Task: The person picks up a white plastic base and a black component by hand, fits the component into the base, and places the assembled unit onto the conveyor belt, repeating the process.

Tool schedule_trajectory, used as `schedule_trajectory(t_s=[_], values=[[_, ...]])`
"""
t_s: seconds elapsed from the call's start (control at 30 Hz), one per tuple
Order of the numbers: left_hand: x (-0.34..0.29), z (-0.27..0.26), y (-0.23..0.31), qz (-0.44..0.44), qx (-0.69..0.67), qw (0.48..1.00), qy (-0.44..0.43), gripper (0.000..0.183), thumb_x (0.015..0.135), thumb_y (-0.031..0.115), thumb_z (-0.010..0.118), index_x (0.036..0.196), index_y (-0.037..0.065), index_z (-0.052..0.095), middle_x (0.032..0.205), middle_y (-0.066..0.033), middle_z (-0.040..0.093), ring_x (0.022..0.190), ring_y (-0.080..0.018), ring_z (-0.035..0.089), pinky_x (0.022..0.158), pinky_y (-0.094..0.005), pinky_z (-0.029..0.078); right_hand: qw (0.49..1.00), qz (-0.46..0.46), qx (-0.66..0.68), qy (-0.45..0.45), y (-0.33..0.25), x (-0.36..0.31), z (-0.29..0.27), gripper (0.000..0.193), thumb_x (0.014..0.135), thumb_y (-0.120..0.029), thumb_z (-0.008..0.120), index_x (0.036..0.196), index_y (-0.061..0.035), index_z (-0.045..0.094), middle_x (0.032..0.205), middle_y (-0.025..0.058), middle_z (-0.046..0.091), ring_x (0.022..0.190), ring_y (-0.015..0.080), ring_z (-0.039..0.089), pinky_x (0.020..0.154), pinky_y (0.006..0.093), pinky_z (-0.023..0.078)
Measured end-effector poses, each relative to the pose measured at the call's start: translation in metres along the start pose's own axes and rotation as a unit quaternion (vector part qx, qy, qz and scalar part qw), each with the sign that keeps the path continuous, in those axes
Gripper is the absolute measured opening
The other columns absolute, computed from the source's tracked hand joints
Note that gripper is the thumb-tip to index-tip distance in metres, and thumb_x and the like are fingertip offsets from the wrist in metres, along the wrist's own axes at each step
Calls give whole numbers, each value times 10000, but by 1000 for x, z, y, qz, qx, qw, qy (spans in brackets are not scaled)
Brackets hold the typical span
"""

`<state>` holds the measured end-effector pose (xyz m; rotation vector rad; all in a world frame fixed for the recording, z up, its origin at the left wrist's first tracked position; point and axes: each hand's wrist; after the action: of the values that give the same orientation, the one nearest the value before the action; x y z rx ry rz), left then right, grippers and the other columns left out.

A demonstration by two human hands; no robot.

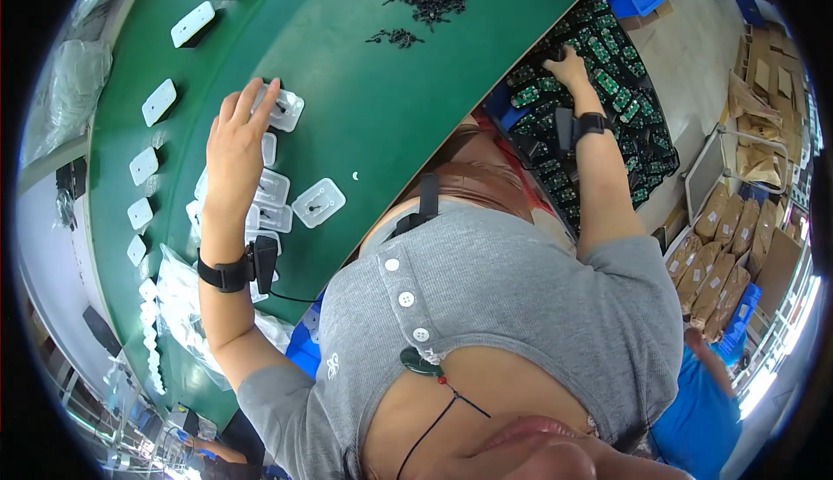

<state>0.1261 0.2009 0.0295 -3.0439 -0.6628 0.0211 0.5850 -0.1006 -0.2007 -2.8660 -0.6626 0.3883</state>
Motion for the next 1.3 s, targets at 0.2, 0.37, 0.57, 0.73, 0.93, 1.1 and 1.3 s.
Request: schedule_trajectory(t_s=[0.2,0.37,0.57,0.73,0.93,1.1,1.3], values=[[-7,10,-2,-32,-83,994,58,487,741,40,664,1217,90,576,1192,-77,540,1049,-289,521,865,-388,457,883,113,456,16,-8,-42,-61,460,823,-247,729,1129,67,589,1001,122,634,877,185,630,723,326,562],[1,31,13,-26,-127,978,165,458,709,125,720,1141,45,593,1082,-122,551,992,-317,527,860,-394,458,803,-67,586,90,-98,-97,-130,338,935,-132,580,1200,74,538,1126,135,606,1018,185,600,886,337,519],[-2,41,17,-74,-155,966,191,463,736,175,717,1156,45,571,1094,-88,546,1002,-291,520,838,-381,460,829,-400,390,-13,-243,-159,-155,377,857,-43,647,1224,-6,569,1189,82,602,1085,157,564,956,279,418],[-13,32,13,-65,-282,923,252,437,809,11,598,1239,65,543,1206,-99,568,1062,-293,535,882,-371,449,747,-595,289,-61,-320,-173,-128,370,785,-58,693,1147,-46,619,1156,119,626,1060,259,599,918,329,466],[-24,35,12,-61,-279,933,217,528,777,-63,515,1279,102,536,1304,-60,550,1155,-262,533,924,-362,434,733,-641,212,-84,-352,-172,-104,351,786,-111,696,1124,-60,622,1120,109,634,1034,281,597,893,348,482],[-27,41,12,-75,-250,945,198,565,761,-64,508,1293,124,536,1324,-35,542,1188,-244,524,944,-365,413,739,-641,191,-83,-354,-172,-97,346,791,-110,688,1125,-52,614,1113,104,636,1034,283,597,886,353,484],[-26,42,11,-65,-216,955,191,581,749,-63,514,1297,129,534,1342,-27,531,1210,-224,517,936,-348,409,741,-638,205,-49,-352,-178,-93,351,788,-85,685,1130,-51,613,1109,110,634,1025,291,599,869,353,495]])
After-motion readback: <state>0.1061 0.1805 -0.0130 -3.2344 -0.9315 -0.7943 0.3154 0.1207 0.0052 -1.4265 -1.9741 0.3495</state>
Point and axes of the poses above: each hand's wrist, its own x-axis towards the middle knuckle, its own z-axis out of the palm, y = z × x
